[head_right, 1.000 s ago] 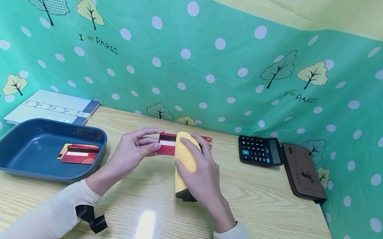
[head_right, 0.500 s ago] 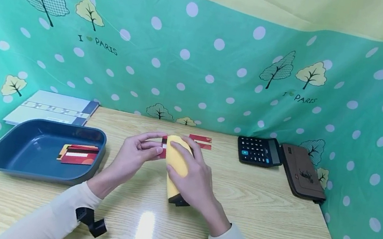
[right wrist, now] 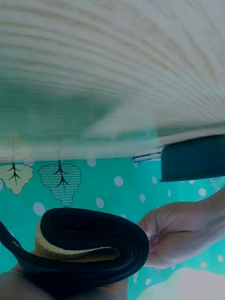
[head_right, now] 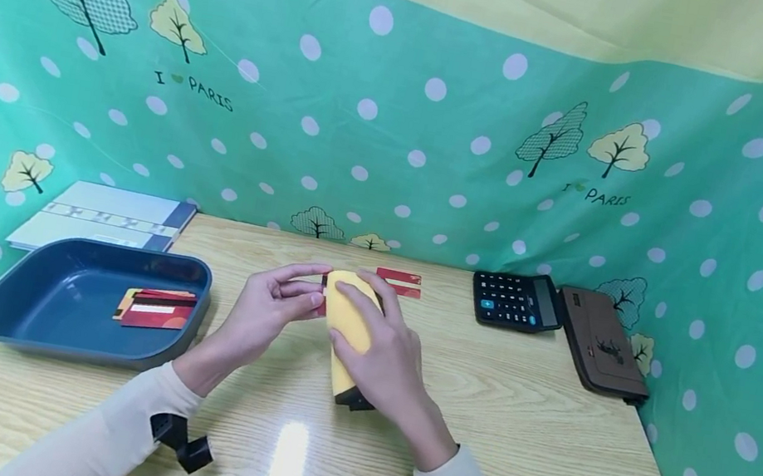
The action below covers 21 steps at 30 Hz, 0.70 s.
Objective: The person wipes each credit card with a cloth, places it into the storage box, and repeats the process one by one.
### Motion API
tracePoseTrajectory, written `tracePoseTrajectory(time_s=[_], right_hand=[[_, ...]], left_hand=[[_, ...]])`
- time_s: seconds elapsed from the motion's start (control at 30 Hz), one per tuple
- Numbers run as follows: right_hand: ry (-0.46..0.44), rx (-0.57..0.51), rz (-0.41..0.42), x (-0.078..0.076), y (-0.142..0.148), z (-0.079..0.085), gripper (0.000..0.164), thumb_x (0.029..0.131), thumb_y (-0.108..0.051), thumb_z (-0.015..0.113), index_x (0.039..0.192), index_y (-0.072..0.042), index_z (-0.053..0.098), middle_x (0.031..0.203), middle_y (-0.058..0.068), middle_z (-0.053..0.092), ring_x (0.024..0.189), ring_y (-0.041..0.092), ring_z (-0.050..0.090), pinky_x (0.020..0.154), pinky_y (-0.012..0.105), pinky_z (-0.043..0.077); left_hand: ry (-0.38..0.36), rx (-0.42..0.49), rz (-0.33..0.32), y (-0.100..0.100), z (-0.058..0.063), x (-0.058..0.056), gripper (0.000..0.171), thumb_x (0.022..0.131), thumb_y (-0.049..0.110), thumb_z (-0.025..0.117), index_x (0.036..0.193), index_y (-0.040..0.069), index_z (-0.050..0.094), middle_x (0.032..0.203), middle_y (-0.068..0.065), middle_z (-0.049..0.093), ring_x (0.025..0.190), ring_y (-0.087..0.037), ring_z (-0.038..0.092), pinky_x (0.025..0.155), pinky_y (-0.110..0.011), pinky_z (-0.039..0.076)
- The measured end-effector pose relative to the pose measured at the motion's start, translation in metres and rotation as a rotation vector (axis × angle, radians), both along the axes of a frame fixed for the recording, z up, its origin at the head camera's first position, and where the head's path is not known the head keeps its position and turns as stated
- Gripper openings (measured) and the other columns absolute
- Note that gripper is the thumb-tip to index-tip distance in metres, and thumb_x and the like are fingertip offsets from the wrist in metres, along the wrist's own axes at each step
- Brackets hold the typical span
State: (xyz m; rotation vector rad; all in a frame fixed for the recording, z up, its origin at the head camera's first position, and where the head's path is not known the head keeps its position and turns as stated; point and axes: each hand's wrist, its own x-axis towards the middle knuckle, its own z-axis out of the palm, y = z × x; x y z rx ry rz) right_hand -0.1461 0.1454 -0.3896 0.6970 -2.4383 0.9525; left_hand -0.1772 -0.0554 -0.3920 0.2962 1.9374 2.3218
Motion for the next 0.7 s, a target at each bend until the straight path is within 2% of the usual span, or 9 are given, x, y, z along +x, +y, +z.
tracePoseTrajectory(time_s=[0.3, 0.47, 0.53, 0.7], right_hand=[[-0.034, -0.038, -0.070, -0.010, 0.013, 0.005, 0.062, 0.086, -0.020, 0.084, 0.143, -0.029, 0.061, 0.154, 0.004, 0.050, 0.106, 0.024, 0.066, 0.066, 0.027, 0.049], [-0.049, -0.072, -0.102, -0.015, 0.025, 0.008, 0.062, 0.087, -0.018, 0.084, 0.144, -0.028, 0.061, 0.155, 0.003, 0.048, 0.114, 0.026, 0.065, 0.068, 0.031, 0.053], [-0.052, -0.087, -0.105, -0.017, 0.030, 0.009, 0.062, 0.087, -0.017, 0.083, 0.144, -0.027, 0.060, 0.156, 0.004, 0.048, 0.120, 0.027, 0.063, 0.074, 0.034, 0.055], [-0.053, -0.124, -0.121, -0.022, 0.042, 0.011, 0.061, 0.088, -0.015, 0.082, 0.144, -0.025, 0.060, 0.156, 0.005, 0.047, 0.120, 0.028, 0.060, 0.082, 0.039, 0.055]], left_hand=[[-0.033, -0.017, 0.024, -0.003, 0.006, 0.000, 0.040, 0.097, -0.006, 0.065, 0.136, 0.005, 0.066, 0.119, -0.028, 0.073, 0.103, -0.024, 0.077, 0.088, -0.035, 0.065], [-0.045, -0.024, 0.021, -0.007, 0.010, -0.001, 0.041, 0.097, -0.006, 0.065, 0.136, 0.003, 0.064, 0.121, -0.028, 0.073, 0.107, -0.029, 0.076, 0.089, -0.035, 0.065], [-0.043, -0.026, 0.014, -0.009, 0.012, -0.002, 0.040, 0.097, -0.006, 0.065, 0.136, 0.003, 0.064, 0.121, -0.027, 0.073, 0.107, -0.029, 0.076, 0.090, -0.036, 0.065], [-0.033, -0.033, -0.011, -0.015, 0.013, -0.004, 0.043, 0.096, -0.005, 0.065, 0.139, 0.003, 0.062, 0.122, -0.030, 0.071, 0.103, -0.026, 0.077, 0.091, -0.037, 0.064]])
